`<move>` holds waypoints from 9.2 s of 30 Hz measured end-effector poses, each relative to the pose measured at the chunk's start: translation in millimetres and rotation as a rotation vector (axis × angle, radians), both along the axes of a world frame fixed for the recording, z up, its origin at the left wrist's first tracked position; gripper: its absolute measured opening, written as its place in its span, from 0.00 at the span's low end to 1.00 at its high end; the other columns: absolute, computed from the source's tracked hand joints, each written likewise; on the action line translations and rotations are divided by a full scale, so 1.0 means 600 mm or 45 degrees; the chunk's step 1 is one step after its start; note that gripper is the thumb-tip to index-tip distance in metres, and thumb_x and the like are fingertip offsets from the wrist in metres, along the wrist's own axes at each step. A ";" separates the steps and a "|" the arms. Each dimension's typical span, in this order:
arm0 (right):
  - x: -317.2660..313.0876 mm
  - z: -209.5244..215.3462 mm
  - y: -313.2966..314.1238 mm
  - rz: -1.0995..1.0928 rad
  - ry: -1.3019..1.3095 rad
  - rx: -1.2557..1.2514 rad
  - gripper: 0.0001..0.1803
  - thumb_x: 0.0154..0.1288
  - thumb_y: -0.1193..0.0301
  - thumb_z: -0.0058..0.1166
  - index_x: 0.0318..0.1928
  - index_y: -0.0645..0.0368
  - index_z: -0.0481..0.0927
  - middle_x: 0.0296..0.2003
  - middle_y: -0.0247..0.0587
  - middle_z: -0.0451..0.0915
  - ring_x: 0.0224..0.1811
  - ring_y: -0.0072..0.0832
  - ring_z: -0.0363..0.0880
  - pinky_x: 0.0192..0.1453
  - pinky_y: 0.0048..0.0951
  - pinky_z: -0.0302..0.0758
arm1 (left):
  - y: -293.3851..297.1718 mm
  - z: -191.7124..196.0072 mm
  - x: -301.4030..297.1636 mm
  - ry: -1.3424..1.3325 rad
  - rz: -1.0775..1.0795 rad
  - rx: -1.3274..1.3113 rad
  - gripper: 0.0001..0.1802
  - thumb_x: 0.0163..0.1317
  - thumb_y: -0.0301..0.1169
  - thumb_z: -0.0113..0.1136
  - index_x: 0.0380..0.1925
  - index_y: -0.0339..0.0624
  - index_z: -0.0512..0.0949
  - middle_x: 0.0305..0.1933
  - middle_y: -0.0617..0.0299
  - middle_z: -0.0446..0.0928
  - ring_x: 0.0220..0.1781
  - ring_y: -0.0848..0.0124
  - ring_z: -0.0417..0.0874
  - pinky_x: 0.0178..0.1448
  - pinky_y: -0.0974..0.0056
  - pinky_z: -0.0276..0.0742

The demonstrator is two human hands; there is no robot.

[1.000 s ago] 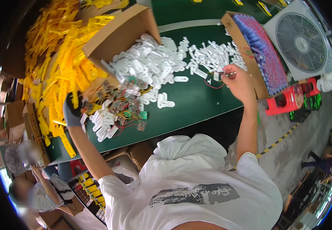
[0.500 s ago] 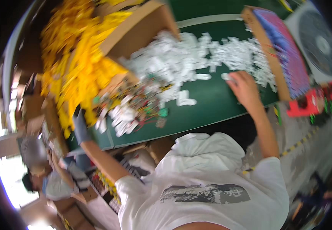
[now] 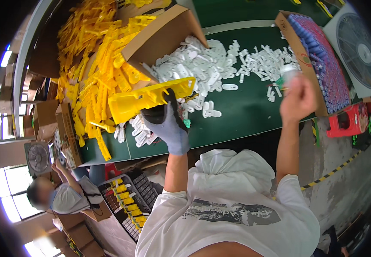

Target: Assembling components into a yellow plastic housing, likely for an LED light or similar device.

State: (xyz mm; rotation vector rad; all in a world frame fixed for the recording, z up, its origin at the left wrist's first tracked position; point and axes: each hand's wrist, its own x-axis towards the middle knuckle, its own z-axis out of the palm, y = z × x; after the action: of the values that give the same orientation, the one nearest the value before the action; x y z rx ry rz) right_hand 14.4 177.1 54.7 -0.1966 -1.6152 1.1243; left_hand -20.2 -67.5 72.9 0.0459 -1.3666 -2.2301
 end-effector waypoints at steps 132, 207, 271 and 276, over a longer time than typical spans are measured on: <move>0.023 -0.110 -0.084 0.616 -0.892 -0.017 0.11 0.73 0.67 0.46 0.35 0.62 0.68 0.21 0.40 0.65 0.22 0.28 0.61 0.29 0.29 0.64 | 0.145 -0.156 0.049 -0.554 -0.885 -0.100 0.09 0.71 0.31 0.46 0.40 0.35 0.70 0.32 0.64 0.71 0.33 0.81 0.68 0.35 0.71 0.68; 0.110 -0.090 0.068 0.818 -0.963 0.558 0.26 0.43 0.66 0.71 0.47 0.56 0.83 0.29 0.38 0.76 0.34 0.34 0.76 0.39 0.32 0.72 | 0.153 -0.051 0.022 0.618 -0.876 -2.221 0.21 0.46 0.32 0.71 0.44 0.51 0.80 0.60 0.53 0.70 0.62 0.50 0.68 0.64 0.49 0.66; -0.066 0.063 0.390 0.532 -1.542 0.634 0.41 0.50 0.66 0.64 0.67 0.54 0.65 0.64 0.51 0.65 0.64 0.41 0.67 0.66 0.37 0.66 | 0.101 -0.134 0.009 0.360 -0.988 -1.594 0.14 0.45 0.23 0.64 0.35 0.44 0.77 0.46 0.56 0.78 0.50 0.52 0.75 0.58 0.51 0.66; -0.064 0.048 0.433 0.785 -1.852 0.729 0.43 0.52 0.69 0.57 0.70 0.55 0.59 0.68 0.51 0.60 0.69 0.42 0.60 0.69 0.36 0.62 | 0.100 -0.145 0.011 0.393 -0.978 -1.580 0.15 0.45 0.24 0.65 0.35 0.46 0.76 0.47 0.57 0.78 0.51 0.53 0.75 0.57 0.51 0.66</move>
State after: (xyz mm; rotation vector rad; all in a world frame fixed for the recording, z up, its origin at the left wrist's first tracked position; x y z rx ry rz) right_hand -23.7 437.0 83.3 -0.1266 -3.3982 0.8574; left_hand -13.7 -7.6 -14.2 -1.3526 -2.5543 -1.3114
